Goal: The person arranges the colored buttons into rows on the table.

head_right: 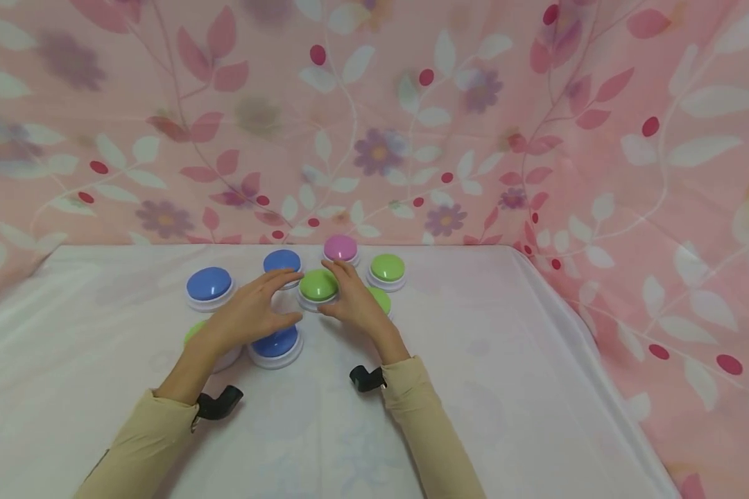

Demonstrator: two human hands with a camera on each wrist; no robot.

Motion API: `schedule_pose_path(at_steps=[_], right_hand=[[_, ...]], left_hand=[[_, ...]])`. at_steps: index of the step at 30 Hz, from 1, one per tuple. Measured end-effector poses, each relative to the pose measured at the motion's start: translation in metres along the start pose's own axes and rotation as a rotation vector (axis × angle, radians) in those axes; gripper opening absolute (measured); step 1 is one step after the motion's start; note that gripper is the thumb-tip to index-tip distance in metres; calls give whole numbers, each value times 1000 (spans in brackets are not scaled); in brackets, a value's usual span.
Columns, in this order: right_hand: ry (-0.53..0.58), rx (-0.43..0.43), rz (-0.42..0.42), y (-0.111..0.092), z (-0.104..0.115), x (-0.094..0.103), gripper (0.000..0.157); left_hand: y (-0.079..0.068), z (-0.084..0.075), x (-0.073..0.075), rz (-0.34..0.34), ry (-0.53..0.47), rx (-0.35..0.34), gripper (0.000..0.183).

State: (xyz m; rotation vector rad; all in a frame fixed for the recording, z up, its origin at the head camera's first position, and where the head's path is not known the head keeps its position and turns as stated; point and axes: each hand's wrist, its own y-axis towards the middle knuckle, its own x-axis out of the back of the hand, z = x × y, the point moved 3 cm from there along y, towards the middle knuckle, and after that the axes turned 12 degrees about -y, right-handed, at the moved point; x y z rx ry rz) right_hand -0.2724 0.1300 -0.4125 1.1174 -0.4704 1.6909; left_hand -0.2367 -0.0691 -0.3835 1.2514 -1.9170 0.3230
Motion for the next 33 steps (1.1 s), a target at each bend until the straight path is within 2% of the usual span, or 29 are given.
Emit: schedule_pose_path(at_steps=[4, 16, 25, 33], right_hand=[[7, -21, 28, 7, 0, -3, 86], [16, -62, 92, 28, -1, -9, 91], [-11, -80, 151, 29, 0, -14, 90], [-68, -79, 151, 28, 1, -15, 83]], left_hand=[[10, 6, -9, 19, -38, 34, 70], [19, 18, -20, 66, -20, 162, 70], [21, 23, -29, 109, -71, 185, 70], [20, 24, -30, 117, -56, 178, 71]])
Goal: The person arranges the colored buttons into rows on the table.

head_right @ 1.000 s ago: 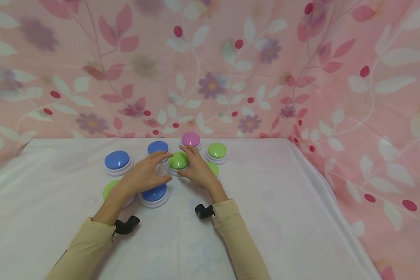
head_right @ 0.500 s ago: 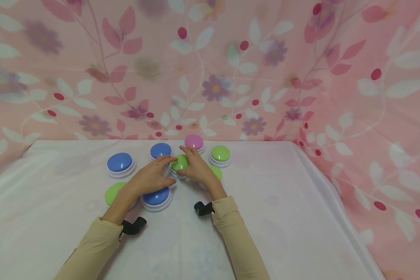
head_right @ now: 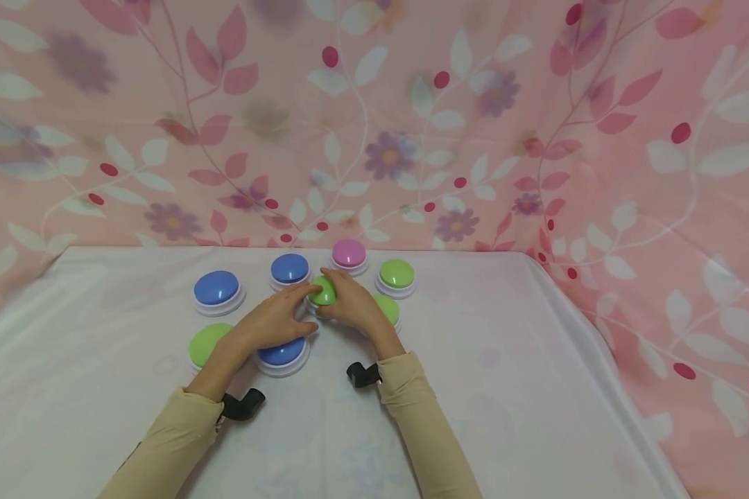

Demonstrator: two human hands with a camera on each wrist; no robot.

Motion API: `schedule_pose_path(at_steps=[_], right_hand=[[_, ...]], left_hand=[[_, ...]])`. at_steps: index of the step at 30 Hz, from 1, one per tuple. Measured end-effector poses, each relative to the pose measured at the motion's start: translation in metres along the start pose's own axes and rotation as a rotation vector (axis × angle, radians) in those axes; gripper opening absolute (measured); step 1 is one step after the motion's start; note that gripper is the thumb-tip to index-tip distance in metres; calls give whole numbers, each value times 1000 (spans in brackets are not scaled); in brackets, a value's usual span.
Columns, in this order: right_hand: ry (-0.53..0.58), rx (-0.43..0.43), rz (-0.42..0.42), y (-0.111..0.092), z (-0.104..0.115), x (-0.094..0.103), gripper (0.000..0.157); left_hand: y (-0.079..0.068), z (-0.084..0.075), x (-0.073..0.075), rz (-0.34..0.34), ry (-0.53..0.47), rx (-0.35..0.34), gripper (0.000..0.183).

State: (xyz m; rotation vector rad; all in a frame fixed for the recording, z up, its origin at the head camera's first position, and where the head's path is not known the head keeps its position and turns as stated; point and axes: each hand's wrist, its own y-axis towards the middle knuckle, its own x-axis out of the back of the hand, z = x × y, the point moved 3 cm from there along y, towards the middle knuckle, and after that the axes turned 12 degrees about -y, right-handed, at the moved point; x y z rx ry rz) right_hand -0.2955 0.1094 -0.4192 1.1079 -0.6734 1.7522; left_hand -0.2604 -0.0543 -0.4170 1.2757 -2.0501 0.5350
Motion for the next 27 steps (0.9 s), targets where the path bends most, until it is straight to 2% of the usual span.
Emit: schedule_pose_path(at_steps=[6, 27], right_hand=[[-33, 5, 0, 0, -1, 0, 76], [-54, 3, -9, -1, 0, -1, 75]], left_hand=[[0, 0, -1, -2, 0, 4, 72], [-1, 0, 0, 3, -24, -1, 72]])
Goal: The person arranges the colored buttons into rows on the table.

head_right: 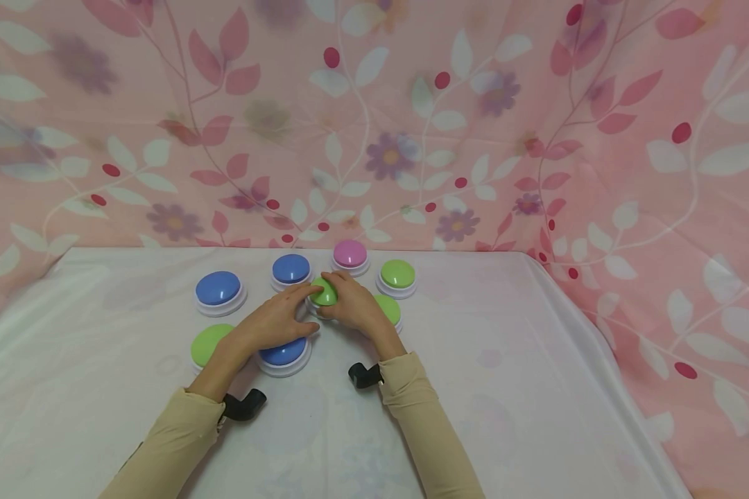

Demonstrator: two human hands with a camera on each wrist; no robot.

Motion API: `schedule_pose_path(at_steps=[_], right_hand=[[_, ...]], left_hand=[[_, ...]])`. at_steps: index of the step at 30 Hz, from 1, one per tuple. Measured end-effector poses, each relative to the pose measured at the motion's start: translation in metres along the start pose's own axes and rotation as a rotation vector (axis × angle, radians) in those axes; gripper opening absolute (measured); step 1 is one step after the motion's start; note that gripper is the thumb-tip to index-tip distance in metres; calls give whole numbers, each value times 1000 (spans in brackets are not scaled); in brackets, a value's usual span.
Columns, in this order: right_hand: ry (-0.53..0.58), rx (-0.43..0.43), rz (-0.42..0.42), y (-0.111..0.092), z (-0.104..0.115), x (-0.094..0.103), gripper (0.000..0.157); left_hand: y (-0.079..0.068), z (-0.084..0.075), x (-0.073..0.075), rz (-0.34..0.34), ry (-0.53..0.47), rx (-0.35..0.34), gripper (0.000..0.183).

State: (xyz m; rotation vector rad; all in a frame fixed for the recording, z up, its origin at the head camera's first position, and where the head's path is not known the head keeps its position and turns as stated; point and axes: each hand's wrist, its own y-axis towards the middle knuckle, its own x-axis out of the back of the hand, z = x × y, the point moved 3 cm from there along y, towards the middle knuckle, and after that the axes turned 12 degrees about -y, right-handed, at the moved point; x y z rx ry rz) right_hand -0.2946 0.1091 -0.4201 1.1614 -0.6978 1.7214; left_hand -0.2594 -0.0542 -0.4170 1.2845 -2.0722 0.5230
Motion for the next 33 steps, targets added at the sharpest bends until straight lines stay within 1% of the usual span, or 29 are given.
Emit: schedule_pose_path(at_steps=[8, 14, 21, 28, 33], right_hand=[[-4, 4, -33, 0, 0, 0, 75], [-4, 2, -46, -5, 3, 5, 73], [-10, 20, -61, -14, 10, 20, 74], [-81, 73, -106, -29, 21, 40, 72], [-100, 90, -122, -44, 29, 51, 71]], left_hand=[[0, -1, 0, 2, 3, 8, 71], [-2, -4, 2, -12, 26, -1, 71], [-9, -15, 8, -44, 84, -71, 69], [-19, -28, 15, -95, 121, -145, 67], [-27, -38, 15, -87, 126, -169, 66]])
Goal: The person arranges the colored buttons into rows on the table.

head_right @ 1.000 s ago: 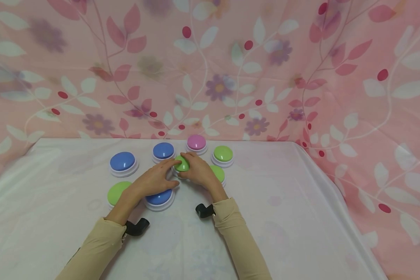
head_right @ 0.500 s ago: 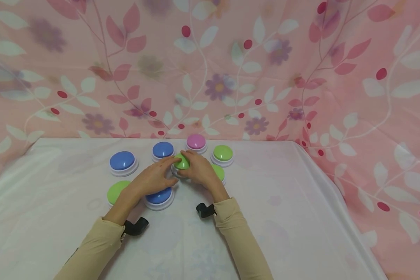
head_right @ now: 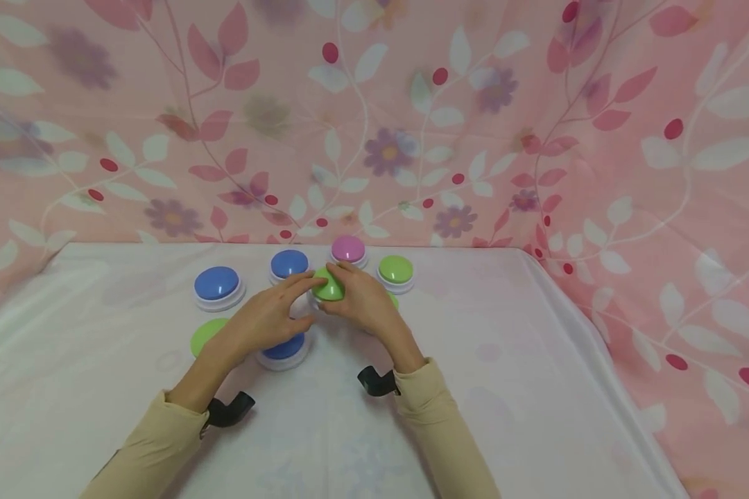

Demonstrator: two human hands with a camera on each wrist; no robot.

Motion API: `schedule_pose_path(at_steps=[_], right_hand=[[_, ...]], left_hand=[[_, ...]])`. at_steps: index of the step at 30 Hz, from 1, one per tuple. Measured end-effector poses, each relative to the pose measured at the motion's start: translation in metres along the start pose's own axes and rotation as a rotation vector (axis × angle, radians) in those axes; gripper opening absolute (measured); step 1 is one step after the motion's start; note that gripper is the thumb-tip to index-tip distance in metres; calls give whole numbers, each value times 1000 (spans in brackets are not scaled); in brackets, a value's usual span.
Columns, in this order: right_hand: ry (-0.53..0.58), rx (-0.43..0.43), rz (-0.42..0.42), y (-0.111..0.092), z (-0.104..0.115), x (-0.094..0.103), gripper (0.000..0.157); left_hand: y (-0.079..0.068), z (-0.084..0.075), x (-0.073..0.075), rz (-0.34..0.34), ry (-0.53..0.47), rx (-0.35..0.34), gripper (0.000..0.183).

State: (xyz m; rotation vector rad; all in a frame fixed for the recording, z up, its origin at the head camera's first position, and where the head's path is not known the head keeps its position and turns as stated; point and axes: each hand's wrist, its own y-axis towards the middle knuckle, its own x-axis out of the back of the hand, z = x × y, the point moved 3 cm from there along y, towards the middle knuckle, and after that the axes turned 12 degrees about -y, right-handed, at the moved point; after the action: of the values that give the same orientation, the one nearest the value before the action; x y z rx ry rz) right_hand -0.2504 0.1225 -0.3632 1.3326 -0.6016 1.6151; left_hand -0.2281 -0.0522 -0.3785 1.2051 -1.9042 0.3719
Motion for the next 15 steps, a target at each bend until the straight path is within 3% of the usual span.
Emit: schedule_pose_path(at_steps=[7, 15], right_hand=[[-17, -2, 4, -22, 6, 9, 70], [-44, -4, -22, -46, 9, 4, 68]], left_hand=[[-13, -16, -4, -6, 41, -106, 64], [-24, -24, -13, 50, 28, -147, 64]])
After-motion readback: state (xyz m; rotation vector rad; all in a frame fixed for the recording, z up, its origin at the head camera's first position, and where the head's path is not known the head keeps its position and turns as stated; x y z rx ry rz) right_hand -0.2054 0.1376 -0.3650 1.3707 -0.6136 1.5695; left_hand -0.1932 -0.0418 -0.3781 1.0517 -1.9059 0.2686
